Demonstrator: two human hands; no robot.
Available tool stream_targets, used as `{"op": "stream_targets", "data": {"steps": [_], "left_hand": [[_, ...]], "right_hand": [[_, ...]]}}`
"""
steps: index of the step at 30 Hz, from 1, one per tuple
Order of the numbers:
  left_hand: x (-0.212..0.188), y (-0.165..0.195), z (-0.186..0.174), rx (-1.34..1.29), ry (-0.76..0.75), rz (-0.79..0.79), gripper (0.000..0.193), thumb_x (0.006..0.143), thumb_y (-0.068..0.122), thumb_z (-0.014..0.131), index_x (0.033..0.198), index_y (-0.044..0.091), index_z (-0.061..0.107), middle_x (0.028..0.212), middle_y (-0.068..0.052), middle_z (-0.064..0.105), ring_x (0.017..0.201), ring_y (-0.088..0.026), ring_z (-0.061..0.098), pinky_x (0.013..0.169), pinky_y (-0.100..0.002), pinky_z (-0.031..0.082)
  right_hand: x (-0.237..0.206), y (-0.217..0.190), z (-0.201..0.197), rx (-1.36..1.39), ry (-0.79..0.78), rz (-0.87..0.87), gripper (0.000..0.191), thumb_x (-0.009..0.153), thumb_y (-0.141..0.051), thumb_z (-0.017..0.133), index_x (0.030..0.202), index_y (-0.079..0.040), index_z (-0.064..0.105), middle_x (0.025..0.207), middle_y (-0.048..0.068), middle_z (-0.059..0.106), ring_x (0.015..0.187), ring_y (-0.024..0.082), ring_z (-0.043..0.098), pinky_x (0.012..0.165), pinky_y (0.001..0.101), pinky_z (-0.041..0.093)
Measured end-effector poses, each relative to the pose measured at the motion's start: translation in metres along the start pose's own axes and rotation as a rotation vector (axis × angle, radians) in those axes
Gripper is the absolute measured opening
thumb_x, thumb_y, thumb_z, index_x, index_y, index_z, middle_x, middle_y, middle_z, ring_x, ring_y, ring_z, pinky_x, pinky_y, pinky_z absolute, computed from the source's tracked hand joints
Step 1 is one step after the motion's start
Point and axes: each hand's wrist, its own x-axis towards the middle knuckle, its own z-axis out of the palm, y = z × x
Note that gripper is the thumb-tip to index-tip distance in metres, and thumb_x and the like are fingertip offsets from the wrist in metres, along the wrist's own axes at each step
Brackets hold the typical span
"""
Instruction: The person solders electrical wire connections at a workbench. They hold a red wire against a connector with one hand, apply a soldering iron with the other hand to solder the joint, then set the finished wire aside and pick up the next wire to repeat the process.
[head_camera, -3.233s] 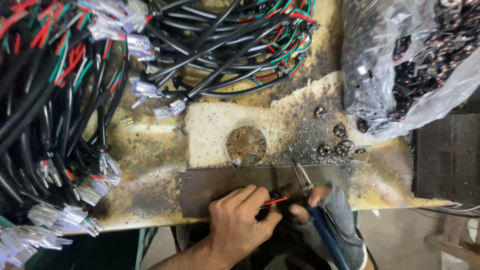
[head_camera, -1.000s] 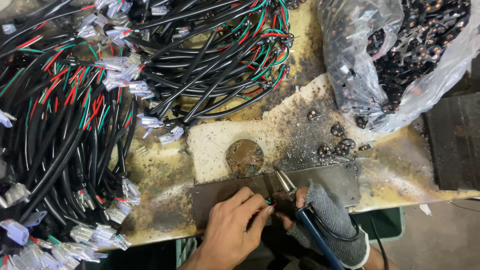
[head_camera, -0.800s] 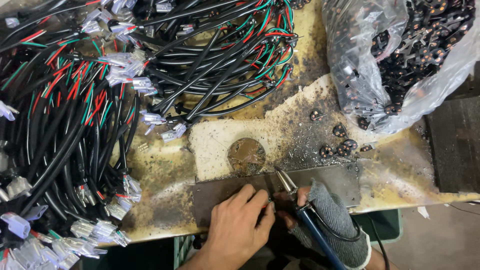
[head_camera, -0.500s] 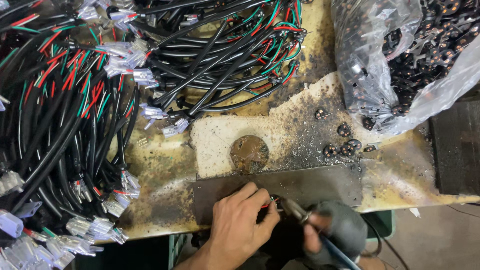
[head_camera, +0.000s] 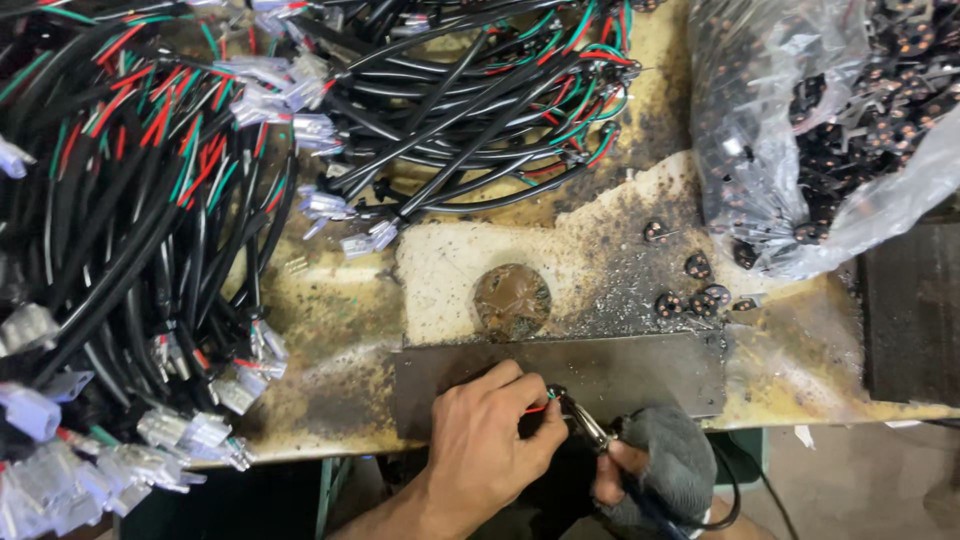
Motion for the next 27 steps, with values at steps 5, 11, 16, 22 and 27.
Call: {"op": "stream_targets", "data": {"steps": [5,11,16,22,27], "left_hand": [[0.002,0.002,0.005,0.004,0.079,0.04,0.02,0.079,0.023,0.077,0.072,0.008,0.066,0.073,-0.01,0.062,0.062,-0.036,0.064,0.053,-0.047,0.05],[0.001,0.001,0.008,-0.009,0.064,0.007,0.02,0.08,0.023,0.077,0.071,0.009,0.066,0.072,-0.009,0.062,0.059,-0.035,0.064,0.052,-0.046,0.049],[0.001,-0.003,0.008,0.018,0.053,0.046,0.02,0.08,0.023,0.077,0.072,0.009,0.064,0.073,-0.009,0.062,0.061,-0.035,0.064,0.053,-0.046,0.05],[0.001,-0.004,0.007,0.047,0.046,0.079,0.021,0.082,0.023,0.076,0.074,0.009,0.063,0.074,-0.009,0.061,0.062,-0.035,0.064,0.053,-0.046,0.05],[-0.001,-0.005,0.005,0.063,0.043,0.083,0.021,0.082,0.022,0.076,0.074,0.009,0.062,0.074,-0.009,0.06,0.061,-0.035,0.064,0.052,-0.046,0.05]], "right_hand": [[0.012,0.001,0.0,0.155,0.055,0.124,0.024,0.087,-0.008,0.071,0.108,-0.006,0.06,0.069,0.002,0.058,0.054,0.02,0.054,0.052,0.0358,0.038],[-0.009,0.005,-0.003,0.113,0.151,0.225,0.018,0.082,-0.013,0.074,0.096,-0.009,0.063,0.069,0.002,0.059,0.056,0.017,0.056,0.056,0.0325,0.043],[-0.02,-0.007,0.007,0.075,0.274,0.374,0.017,0.081,-0.012,0.073,0.095,-0.008,0.065,0.073,0.007,0.063,0.057,0.021,0.058,0.056,0.0339,0.043],[-0.016,-0.008,0.012,0.051,0.322,0.3,0.02,0.08,-0.013,0.071,0.098,-0.009,0.064,0.072,0.006,0.061,0.055,0.021,0.055,0.054,0.0351,0.041],[-0.009,0.002,-0.001,0.072,0.174,0.191,0.023,0.078,-0.012,0.07,0.1,-0.01,0.062,0.066,0.002,0.059,0.051,0.018,0.054,0.05,0.035,0.04]]}}
